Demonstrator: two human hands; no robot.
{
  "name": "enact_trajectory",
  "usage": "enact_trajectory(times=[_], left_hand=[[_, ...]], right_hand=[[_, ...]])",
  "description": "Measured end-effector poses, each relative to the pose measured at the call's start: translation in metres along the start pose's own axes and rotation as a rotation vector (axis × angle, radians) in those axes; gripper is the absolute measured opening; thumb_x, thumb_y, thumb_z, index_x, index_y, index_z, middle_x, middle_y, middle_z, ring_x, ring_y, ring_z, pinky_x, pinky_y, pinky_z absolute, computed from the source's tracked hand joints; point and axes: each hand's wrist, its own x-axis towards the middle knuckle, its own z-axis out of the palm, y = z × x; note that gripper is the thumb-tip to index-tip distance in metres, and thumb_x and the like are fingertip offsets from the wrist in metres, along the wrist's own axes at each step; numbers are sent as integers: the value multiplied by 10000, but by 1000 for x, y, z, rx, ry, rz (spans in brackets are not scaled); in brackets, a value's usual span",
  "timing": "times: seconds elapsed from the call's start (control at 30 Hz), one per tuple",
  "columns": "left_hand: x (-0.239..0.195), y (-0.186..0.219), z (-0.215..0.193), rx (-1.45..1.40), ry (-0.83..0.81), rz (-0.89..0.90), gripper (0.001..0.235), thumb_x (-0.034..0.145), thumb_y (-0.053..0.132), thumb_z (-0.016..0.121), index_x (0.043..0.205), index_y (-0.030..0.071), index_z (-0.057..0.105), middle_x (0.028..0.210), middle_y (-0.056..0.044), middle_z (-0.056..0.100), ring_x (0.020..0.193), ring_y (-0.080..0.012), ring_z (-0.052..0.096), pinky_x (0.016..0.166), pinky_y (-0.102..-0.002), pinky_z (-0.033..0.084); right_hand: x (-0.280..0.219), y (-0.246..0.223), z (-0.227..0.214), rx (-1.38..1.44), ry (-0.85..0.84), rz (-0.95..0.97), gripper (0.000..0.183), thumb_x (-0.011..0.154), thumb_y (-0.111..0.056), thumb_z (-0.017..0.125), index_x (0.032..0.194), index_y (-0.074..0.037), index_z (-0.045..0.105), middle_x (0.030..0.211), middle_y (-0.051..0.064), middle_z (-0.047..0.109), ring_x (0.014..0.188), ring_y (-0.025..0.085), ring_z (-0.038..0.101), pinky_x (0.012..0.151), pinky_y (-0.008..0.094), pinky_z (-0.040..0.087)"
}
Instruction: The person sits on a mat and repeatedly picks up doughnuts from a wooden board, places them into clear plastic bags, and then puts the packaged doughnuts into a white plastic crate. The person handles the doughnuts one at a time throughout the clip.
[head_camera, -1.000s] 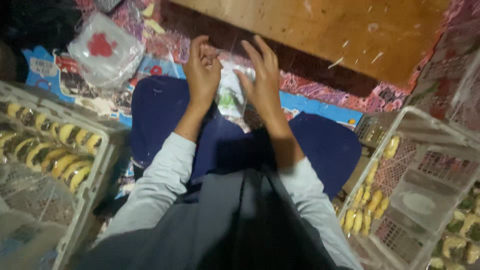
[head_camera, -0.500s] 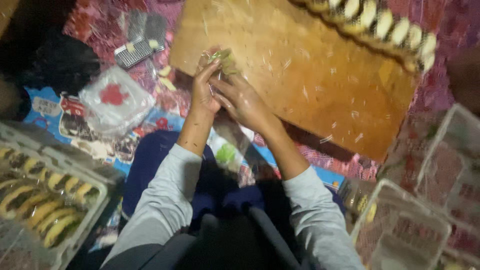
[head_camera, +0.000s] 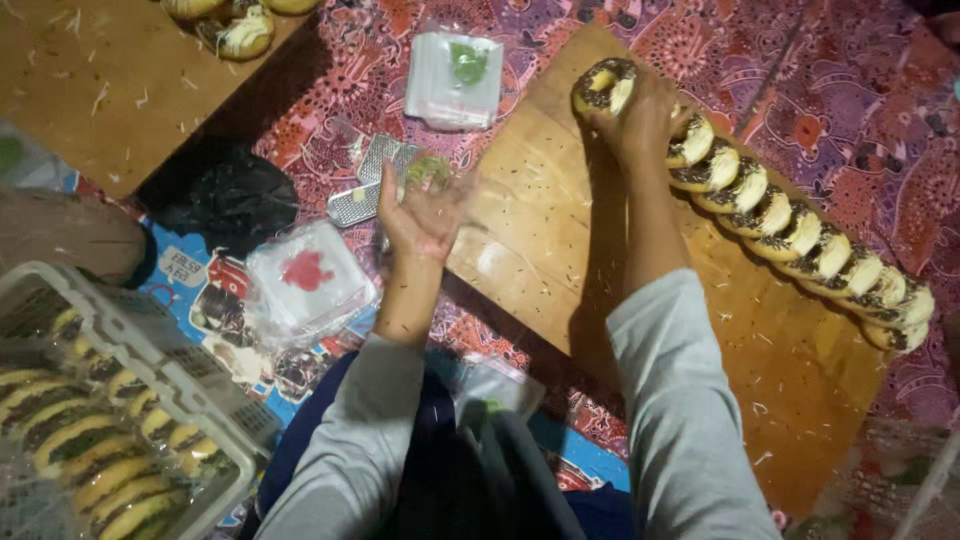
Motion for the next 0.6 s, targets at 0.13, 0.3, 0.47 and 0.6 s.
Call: enact_trajectory(times=[0.13,0.3,0.47,0.6], left_hand=[[10,6,-16,-240,189,42,494,917,521,616,1122,71,615,1092,-206,649,1034,-350,636,1122,-730,307],[0,-2,-25,-260,-92,55,515,968,528,548,1288,128,597,1235,-190,647,1116,-336,634,1196,-649,320],[-49,-49,-26,224,-28,174,736,1033,565,502,1419,-62,501,1340,-258,603,1219,-397,610,1159,-554,386],[-111,-87,-14,642,12,193,823,1006,587,515,1550,-9,357,1521,-187,463,1412,-318,416,1247,-489,254]], right_hand=[[-94,-40,-27,337,97,-178,976,770,-431,933,1487,40,467,1360,237,601,1279,386,530,1103,571,393],[-234,-53,-31,1388,-288,-75,804,735,-162,906,1410,13,506,1315,157,632,1214,303,629,1033,470,538],[-270,-94,-24,425,313,-338,842,618,-281,1000,1311,-2,611,1342,309,576,1305,502,500,1073,565,408],[-283,-102,-34,468,320,-233,836,723,-302,951,1392,15,561,1311,272,648,1277,456,564,1088,514,424]])
